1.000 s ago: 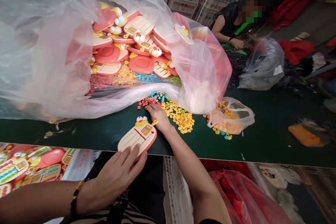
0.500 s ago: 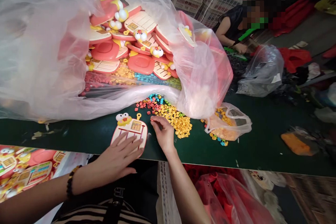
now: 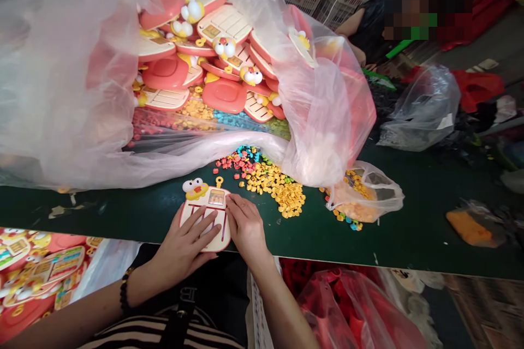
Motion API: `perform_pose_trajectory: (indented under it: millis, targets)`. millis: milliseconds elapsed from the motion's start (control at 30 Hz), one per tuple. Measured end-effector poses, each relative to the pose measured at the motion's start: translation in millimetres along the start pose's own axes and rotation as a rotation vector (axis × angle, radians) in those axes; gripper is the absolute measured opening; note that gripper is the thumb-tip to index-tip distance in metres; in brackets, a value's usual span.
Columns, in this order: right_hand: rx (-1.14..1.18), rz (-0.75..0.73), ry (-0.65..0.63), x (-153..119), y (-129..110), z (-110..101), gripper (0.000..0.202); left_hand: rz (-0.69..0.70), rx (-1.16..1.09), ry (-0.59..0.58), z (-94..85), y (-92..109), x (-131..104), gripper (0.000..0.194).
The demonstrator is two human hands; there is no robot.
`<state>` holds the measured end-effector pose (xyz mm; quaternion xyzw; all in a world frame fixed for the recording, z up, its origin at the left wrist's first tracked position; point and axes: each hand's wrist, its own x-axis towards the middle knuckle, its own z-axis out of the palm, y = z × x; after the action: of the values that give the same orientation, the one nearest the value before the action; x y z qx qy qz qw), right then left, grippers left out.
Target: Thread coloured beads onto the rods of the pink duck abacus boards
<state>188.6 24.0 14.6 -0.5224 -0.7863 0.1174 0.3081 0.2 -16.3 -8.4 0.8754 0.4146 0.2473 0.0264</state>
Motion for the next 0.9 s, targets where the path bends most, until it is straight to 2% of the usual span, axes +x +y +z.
perform_pose_trajectory:
  millis: [233, 433, 533, 633, 733, 833, 900]
  targets:
    - [0.093, 0.034, -0.044, 23.7, -1.3, -6.0, 0.019, 0.015, 0.002, 0.002, -0.3, -1.5, 0.2, 0.044]
    - [0.281, 0.046, -0.245, 26.0, -1.9, -21.9, 0.015, 0.005, -0.03, 0.032, -3.6, -2.4, 2.0, 0.041]
    - [0.285, 0.085, -0.192, 20.3, -9.3, -15.3, 0.014, 0.005, -0.059, 0.032, -6.0, -3.1, 3.1, 0.038]
    - [0.245, 0.08, -0.145, 21.7, -25.0, 7.2, 0.013, -0.022, -0.084, 0.02, -6.1, -4.0, 1.9, 0.037]
    - [0.234, 0.018, -0.165, 30.7, -39.3, 25.9, 0.018, -0.04, -0.128, 0.044, -6.5, -6.0, -2.6, 0.033]
    - [0.351, -0.068, -0.222, 42.0, -34.4, 22.8, 0.019, -0.064, -0.13, 0.066, -11.6, -10.6, -8.3, 0.038]
    - [0.338, -0.031, -0.102, 49.8, -18.5, 12.9, 0.018, -0.066, -0.102, 0.056, -16.8, -14.7, -10.4, 0.046]
